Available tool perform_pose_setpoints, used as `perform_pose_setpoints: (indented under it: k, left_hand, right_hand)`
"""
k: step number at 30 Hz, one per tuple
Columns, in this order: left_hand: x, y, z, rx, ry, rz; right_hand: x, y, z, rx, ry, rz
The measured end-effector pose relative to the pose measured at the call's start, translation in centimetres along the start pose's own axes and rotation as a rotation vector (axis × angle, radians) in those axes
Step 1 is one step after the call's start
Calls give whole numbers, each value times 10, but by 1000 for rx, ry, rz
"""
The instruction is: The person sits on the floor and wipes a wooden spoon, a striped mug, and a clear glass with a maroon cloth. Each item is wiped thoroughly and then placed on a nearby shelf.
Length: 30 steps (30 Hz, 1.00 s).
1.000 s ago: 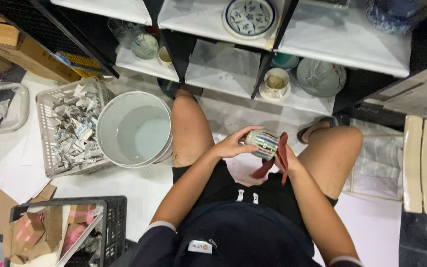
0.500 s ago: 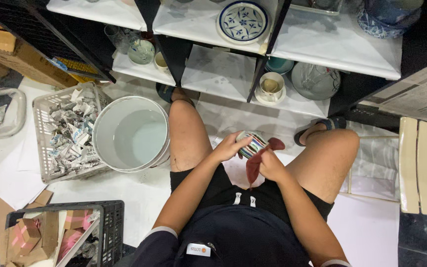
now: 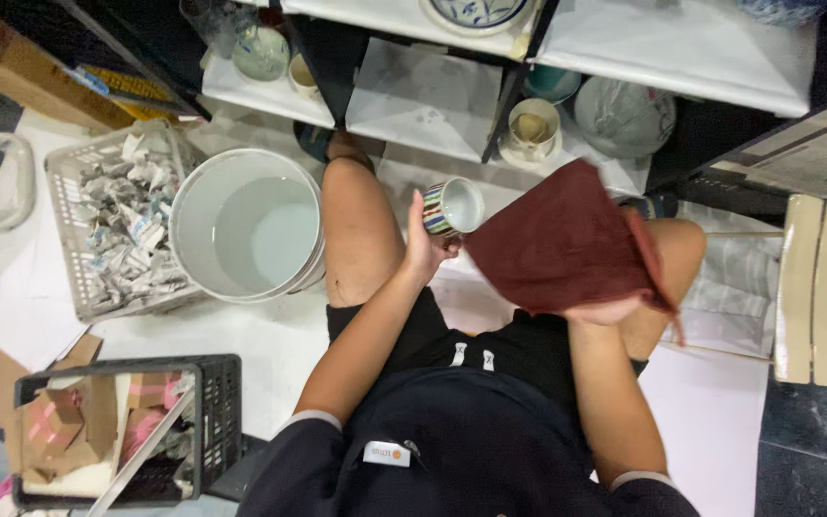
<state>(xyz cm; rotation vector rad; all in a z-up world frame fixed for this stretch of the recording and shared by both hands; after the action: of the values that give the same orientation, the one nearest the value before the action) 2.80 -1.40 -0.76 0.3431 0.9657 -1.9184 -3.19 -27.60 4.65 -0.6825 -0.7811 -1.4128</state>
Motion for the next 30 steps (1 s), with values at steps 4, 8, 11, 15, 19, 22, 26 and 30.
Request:
perform_pose_setpoints:
  k: [4, 8, 11, 15, 19, 22, 26, 30]
  left_hand:
    - [10, 6, -2, 122, 77, -12]
    - [24, 13, -4, 236, 139, -52]
    - [19, -8, -1, 255, 839, 645]
    - [-4, -42, 11, 227, 1399, 1274]
    - [-3, -41, 22, 328, 1223, 1134]
    - [12, -22, 28, 350, 926, 807]
    - [23, -8, 8, 49, 592, 203]
    - [15, -10, -5, 119, 940, 265]
  right_hand:
    - [44, 8, 59, 243, -572, -154]
    - [45, 23, 114, 626, -1065, -371]
    - [34, 32, 133, 725, -1181, -413]
    - [30, 38, 124, 592, -1087, -292]
    - [4, 36, 94, 523, -1353, -307]
    - [-20, 42, 66, 566, -1530, -182]
    - [-58, 44, 22, 749, -1681, 64]
    - [-100, 26, -20, 530, -1019, -2]
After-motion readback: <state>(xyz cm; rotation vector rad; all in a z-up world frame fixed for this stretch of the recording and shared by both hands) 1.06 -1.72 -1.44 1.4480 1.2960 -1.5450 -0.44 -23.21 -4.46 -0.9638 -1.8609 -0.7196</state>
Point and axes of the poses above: each hand's wrist, its own y-axis towards the middle knuckle, its own z-axis out of the palm, x = y × z, the point moved 1 cm from there along y, towards the middle knuckle
